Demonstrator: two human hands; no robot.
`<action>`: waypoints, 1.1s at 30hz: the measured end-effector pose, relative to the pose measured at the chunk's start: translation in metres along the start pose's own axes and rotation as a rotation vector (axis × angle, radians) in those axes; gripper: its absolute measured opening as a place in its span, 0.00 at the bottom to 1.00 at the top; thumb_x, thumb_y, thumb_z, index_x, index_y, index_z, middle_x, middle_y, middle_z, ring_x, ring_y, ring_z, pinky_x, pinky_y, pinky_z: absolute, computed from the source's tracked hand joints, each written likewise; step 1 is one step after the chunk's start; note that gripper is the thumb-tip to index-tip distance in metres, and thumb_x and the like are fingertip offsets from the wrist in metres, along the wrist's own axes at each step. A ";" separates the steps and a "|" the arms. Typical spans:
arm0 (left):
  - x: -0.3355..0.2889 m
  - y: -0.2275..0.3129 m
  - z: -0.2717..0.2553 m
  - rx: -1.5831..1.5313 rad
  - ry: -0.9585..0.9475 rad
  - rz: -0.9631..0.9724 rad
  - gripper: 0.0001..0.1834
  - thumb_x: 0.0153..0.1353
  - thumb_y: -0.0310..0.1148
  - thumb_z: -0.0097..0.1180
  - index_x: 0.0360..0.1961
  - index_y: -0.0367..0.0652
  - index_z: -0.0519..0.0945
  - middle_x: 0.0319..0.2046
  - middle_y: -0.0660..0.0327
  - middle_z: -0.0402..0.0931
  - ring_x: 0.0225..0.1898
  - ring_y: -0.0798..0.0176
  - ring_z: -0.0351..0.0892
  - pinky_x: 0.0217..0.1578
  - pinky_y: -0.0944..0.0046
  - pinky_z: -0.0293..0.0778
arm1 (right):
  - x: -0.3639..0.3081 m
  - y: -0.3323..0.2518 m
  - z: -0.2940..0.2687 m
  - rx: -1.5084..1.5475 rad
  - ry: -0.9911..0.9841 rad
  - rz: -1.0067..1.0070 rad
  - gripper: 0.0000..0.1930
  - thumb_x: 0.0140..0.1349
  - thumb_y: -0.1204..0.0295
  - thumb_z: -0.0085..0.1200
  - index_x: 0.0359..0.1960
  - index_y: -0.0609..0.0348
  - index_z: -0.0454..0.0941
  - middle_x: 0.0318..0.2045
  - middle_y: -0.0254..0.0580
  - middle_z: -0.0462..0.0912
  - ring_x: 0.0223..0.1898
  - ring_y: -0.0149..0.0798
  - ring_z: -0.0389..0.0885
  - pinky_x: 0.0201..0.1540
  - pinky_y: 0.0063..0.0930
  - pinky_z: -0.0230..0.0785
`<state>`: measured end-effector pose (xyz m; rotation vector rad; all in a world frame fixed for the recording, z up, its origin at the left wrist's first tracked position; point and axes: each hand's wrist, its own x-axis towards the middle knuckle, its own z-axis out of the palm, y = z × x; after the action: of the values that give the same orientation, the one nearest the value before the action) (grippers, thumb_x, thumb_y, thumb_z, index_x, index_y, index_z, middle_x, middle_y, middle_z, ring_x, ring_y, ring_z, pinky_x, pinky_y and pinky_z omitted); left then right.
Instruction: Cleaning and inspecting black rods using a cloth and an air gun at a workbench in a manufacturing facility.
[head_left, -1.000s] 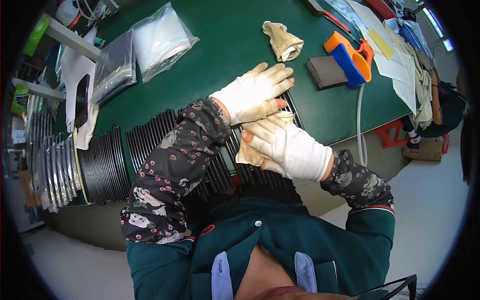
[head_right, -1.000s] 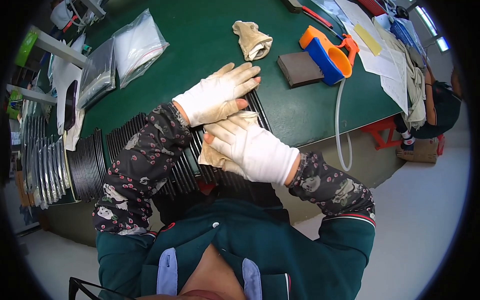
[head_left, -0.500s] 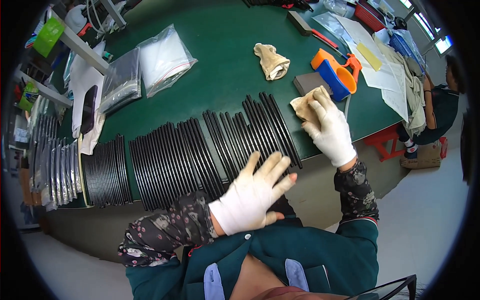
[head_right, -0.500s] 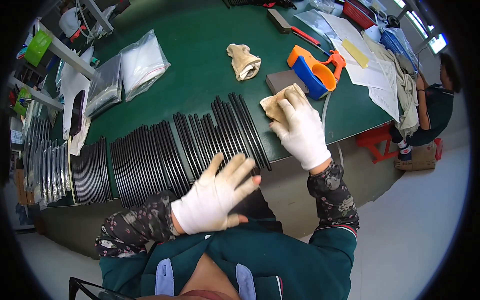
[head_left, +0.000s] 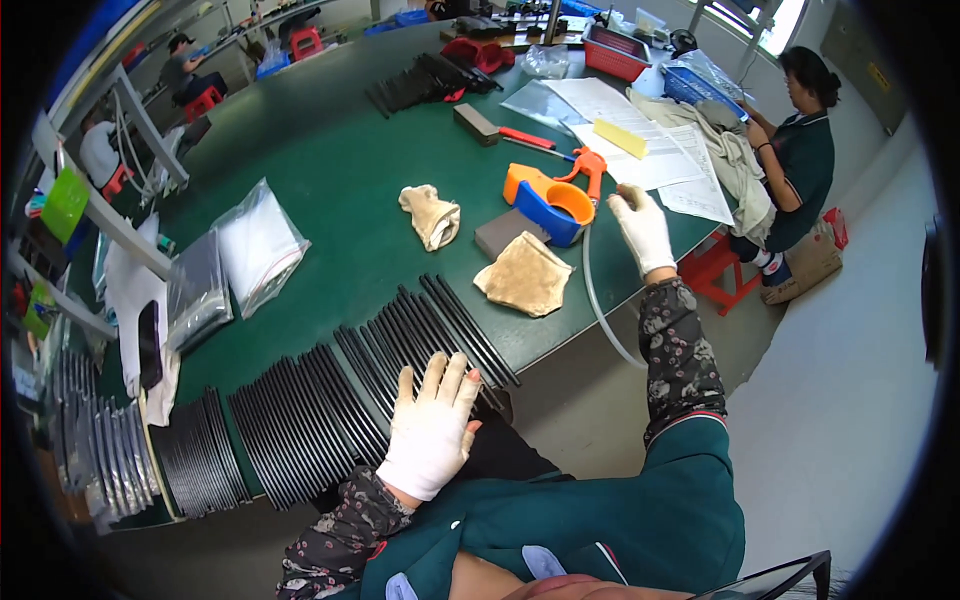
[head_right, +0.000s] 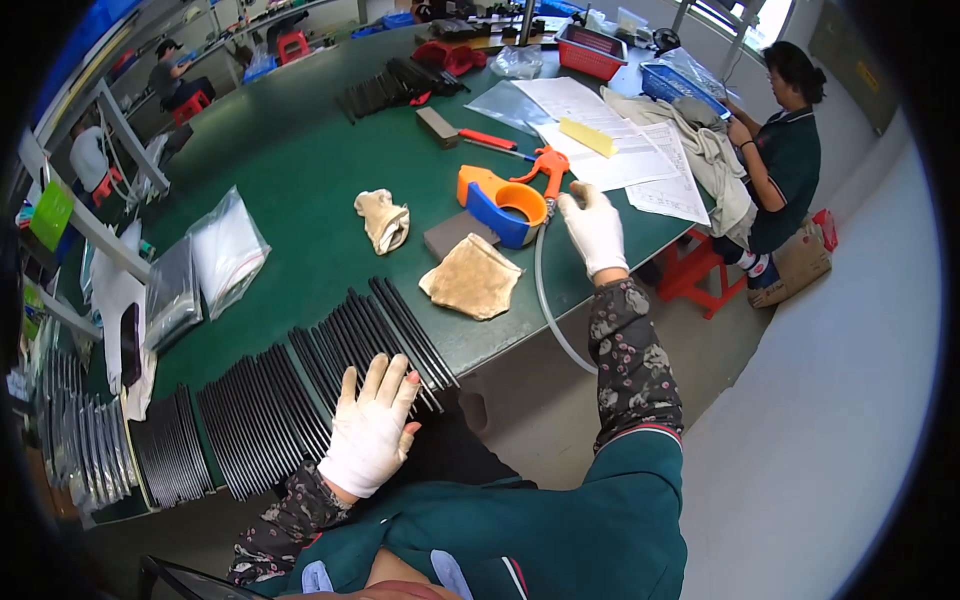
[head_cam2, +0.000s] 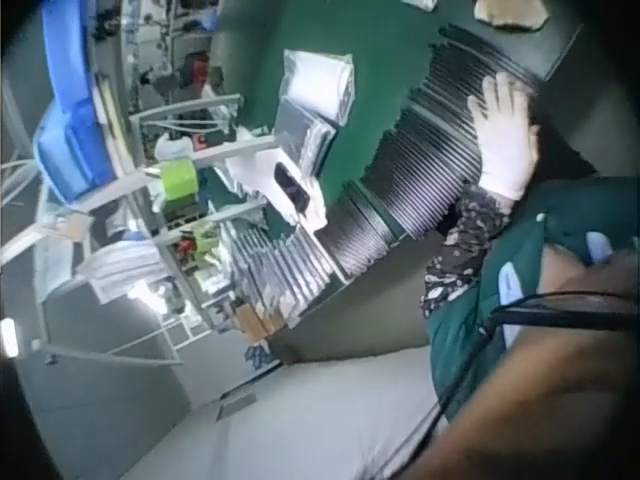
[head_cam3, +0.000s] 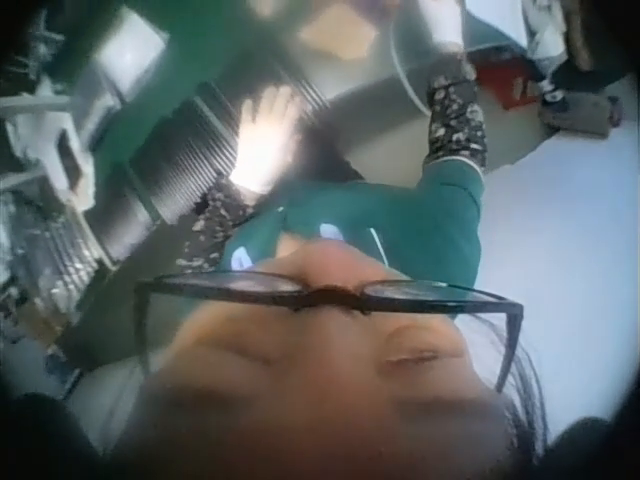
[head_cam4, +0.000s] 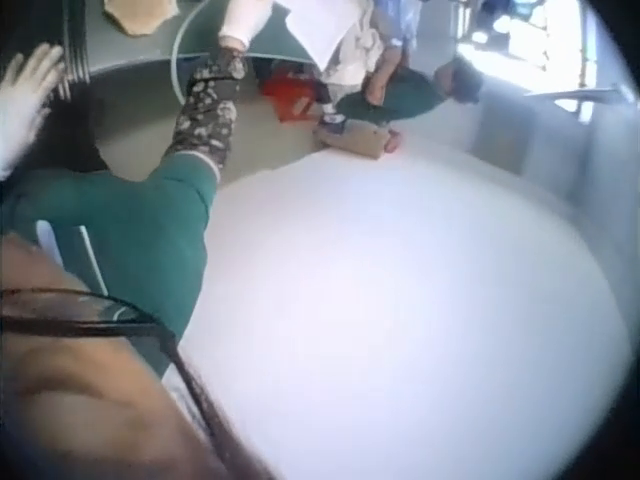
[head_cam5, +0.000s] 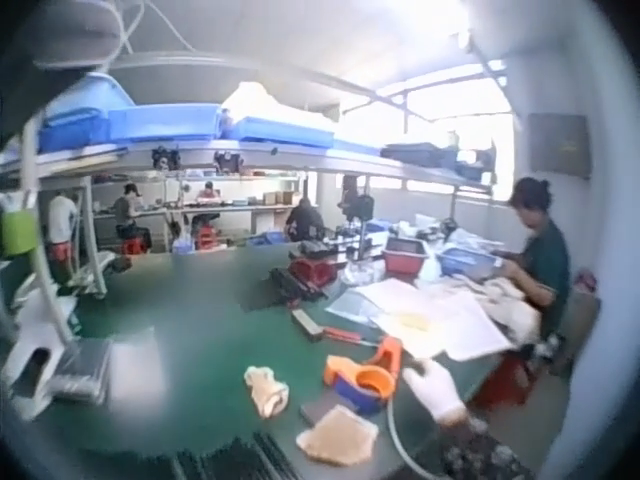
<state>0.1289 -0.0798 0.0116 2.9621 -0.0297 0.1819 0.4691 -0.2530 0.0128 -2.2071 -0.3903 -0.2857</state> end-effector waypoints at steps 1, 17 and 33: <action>0.000 0.000 -0.001 0.021 -0.013 0.005 0.40 0.47 0.39 0.67 0.61 0.38 0.66 0.63 0.49 0.62 0.65 0.44 0.60 0.61 0.38 0.57 | 0.006 0.005 0.004 0.048 -0.037 0.043 0.22 0.59 0.61 0.56 0.52 0.62 0.78 0.48 0.54 0.82 0.50 0.46 0.82 0.54 0.32 0.71; -0.019 0.003 -0.039 -0.019 -0.038 0.013 0.40 0.44 0.40 0.69 0.59 0.38 0.69 0.61 0.49 0.63 0.64 0.45 0.61 0.60 0.42 0.61 | 0.100 0.061 0.047 -0.192 -0.126 0.248 0.20 0.45 0.59 0.58 0.38 0.58 0.84 0.36 0.52 0.85 0.37 0.48 0.85 0.41 0.37 0.75; 0.024 0.021 0.000 -0.171 0.084 0.117 0.41 0.45 0.45 0.69 0.60 0.40 0.70 0.63 0.48 0.61 0.67 0.45 0.58 0.63 0.41 0.58 | -0.077 -0.041 -0.086 1.443 -0.689 0.240 0.28 0.64 0.67 0.49 0.62 0.69 0.61 0.22 0.34 0.66 0.12 0.27 0.60 0.12 0.19 0.51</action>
<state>0.1520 -0.1004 0.0178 2.7803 -0.1976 0.3034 0.3770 -0.3106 0.0692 -0.8199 -0.4634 0.7219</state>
